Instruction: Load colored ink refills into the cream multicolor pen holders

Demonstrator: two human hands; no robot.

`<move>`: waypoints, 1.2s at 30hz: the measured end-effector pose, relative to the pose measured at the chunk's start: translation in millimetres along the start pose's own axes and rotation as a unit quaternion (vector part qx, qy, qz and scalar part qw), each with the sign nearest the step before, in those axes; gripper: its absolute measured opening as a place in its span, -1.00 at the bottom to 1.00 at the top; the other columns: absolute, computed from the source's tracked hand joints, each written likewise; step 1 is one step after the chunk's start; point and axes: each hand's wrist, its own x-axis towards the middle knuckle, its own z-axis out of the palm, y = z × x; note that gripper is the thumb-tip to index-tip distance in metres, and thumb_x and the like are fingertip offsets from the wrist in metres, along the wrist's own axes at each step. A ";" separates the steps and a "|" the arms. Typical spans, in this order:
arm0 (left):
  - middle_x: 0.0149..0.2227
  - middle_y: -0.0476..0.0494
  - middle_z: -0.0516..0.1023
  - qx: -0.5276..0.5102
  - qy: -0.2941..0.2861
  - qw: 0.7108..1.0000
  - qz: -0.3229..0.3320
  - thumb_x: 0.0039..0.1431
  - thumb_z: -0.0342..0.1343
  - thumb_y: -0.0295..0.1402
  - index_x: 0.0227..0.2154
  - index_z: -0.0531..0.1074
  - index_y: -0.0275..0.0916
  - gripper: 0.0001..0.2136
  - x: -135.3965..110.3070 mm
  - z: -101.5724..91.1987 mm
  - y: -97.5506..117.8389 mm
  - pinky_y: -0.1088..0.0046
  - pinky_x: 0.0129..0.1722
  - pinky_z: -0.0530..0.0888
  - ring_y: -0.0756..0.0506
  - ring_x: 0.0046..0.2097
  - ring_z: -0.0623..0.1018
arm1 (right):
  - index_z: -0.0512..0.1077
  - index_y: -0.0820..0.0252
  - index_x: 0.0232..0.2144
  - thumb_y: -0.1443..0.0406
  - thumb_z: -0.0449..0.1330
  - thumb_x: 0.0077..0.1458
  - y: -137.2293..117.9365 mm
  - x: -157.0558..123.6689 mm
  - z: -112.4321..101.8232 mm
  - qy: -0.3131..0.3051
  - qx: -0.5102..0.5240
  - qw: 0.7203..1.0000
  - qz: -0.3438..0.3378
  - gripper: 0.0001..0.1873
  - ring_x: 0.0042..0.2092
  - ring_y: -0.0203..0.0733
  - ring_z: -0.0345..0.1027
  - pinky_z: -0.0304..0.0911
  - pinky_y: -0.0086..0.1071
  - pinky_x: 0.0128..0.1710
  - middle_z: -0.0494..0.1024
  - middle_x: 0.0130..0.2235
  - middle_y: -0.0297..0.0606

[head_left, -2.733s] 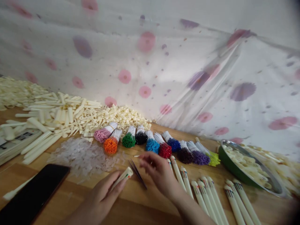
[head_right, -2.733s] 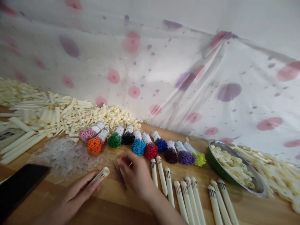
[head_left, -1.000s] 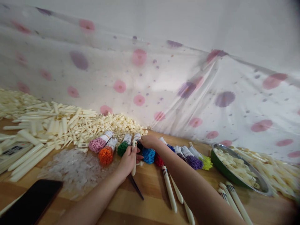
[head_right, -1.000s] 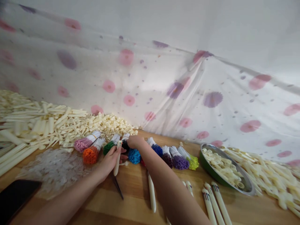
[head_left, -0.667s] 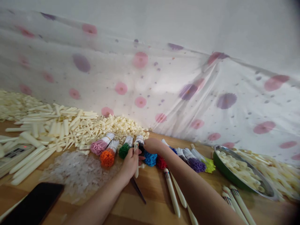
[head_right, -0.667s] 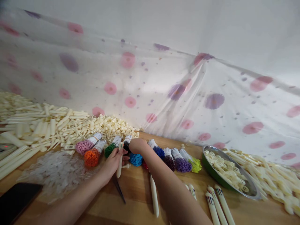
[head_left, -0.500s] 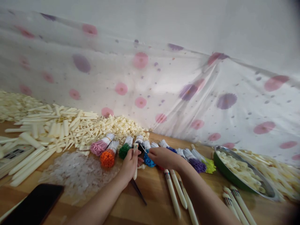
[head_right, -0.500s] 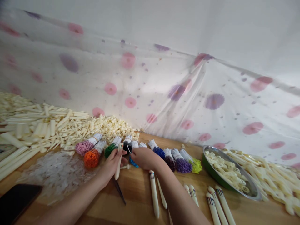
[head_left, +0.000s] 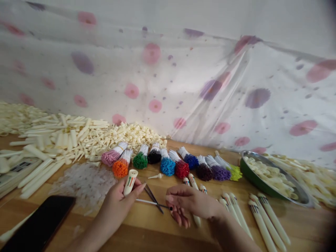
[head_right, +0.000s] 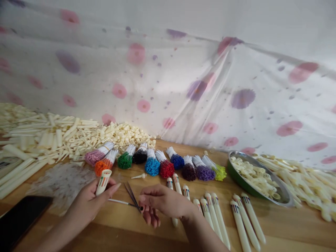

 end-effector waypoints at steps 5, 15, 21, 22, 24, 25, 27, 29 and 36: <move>-0.64 0.16 0.26 -0.018 0.042 0.999 -0.016 -0.13 0.23 -0.10 -0.48 0.40 -0.19 -0.73 -9.1 -4.6 -5.2 0.59 -0.63 0.14 0.06 -0.61 0.20 | 0.33 0.29 -0.49 -0.01 0.19 -0.01 4.7 3.5 4.0 0.057 0.100 0.993 -0.031 -0.57 -0.61 -0.39 0.35 0.23 -0.54 -0.62 0.48 -0.59 -0.34; -0.62 0.16 0.31 -0.066 0.077 0.994 -0.033 -0.19 0.25 -0.03 -0.44 0.36 -0.18 -0.64 -8.6 -5.4 -2.9 0.62 -0.65 0.16 0.08 -0.63 0.22 | 0.44 0.34 -0.11 0.19 0.33 -0.07 25.2 17.7 22.5 -0.035 0.333 0.938 -0.095 -0.52 -0.29 -0.23 0.48 0.32 -0.35 -0.23 0.57 -0.26 -0.09; -0.61 0.14 0.31 -0.042 0.060 0.997 -0.024 -0.20 0.26 -0.07 -0.49 0.39 -0.19 -0.68 -8.4 -6.6 -4.7 0.61 -0.65 0.19 0.07 -0.61 0.24 | 0.52 0.35 -0.36 0.23 0.38 -0.14 26.6 24.3 20.9 0.080 0.369 0.919 -0.116 -0.70 -0.47 -0.38 0.43 0.33 -0.52 -0.41 0.57 -0.46 -0.23; -0.58 0.10 0.36 -0.036 0.047 0.998 -0.019 -0.20 0.27 -0.09 -0.51 0.39 -0.20 -0.69 -9.4 -7.2 -3.4 0.60 -0.61 0.25 0.05 -0.58 0.30 | 0.52 0.33 -0.39 0.22 0.38 -0.15 25.2 23.4 16.9 0.091 0.368 0.917 -0.122 -0.71 -0.50 -0.40 0.42 0.32 -0.53 -0.44 0.56 -0.49 -0.27; -0.52 0.05 0.42 -0.021 0.008 1.000 -0.001 -0.15 0.24 -0.10 -0.48 0.40 -0.19 -0.72 -12.0 -8.7 -1.0 0.56 -0.48 0.36 -0.01 -0.48 0.40 | 0.52 0.28 -0.44 0.21 0.39 -0.17 20.8 18.6 6.3 0.110 0.366 0.913 -0.140 -0.74 -0.53 -0.44 0.38 0.31 -0.58 -0.46 0.53 -0.53 -0.35; -0.49 0.04 0.44 -0.010 -0.015 1.000 0.010 -0.10 0.21 -0.11 -0.43 0.40 -0.17 -0.74 -13.6 -9.5 -0.4 0.53 -0.42 0.39 -0.04 -0.42 0.44 | 0.52 0.25 -0.44 0.21 0.40 -0.18 18.2 14.9 0.3 0.119 0.365 0.911 -0.150 -0.75 -0.53 -0.46 0.37 0.30 -0.60 -0.46 0.52 -0.55 -0.38; -0.45 0.02 0.46 0.024 -0.063 0.997 0.033 0.02 0.13 -0.12 -0.33 0.38 -0.13 -0.77 -16.6 -10.5 -1.1 0.50 -0.34 0.40 -0.07 -0.37 0.46 | 0.51 0.19 -0.44 0.22 0.41 -0.20 12.7 6.3 -11.4 0.141 0.360 0.906 -0.173 -0.76 -0.52 -0.48 0.35 0.29 -0.63 -0.45 0.50 -0.55 -0.44; -0.48 0.03 0.43 0.067 -0.081 0.993 0.052 0.08 0.06 -0.12 -0.32 0.36 -0.11 -0.80 -19.4 -10.0 -4.2 0.51 -0.40 0.38 -0.06 -0.41 0.43 | 0.50 0.16 -0.45 0.22 0.41 -0.22 8.5 -1.4 -19.4 0.156 0.350 0.904 -0.189 -0.76 -0.52 -0.47 0.34 0.29 -0.62 -0.46 0.48 -0.56 -0.45; -0.45 -0.01 0.48 0.129 -0.088 0.983 0.097 0.11 0.00 -0.13 -0.37 0.37 -0.10 -0.81 -23.4 -5.5 -14.7 0.49 -0.44 0.31 -0.10 -0.40 0.44 | 0.51 0.23 -0.52 0.21 0.41 -0.22 7.5 -2.4 -14.2 0.153 0.302 0.924 -0.175 -0.77 -0.59 -0.41 0.32 0.27 -0.54 -0.55 0.47 -0.63 -0.38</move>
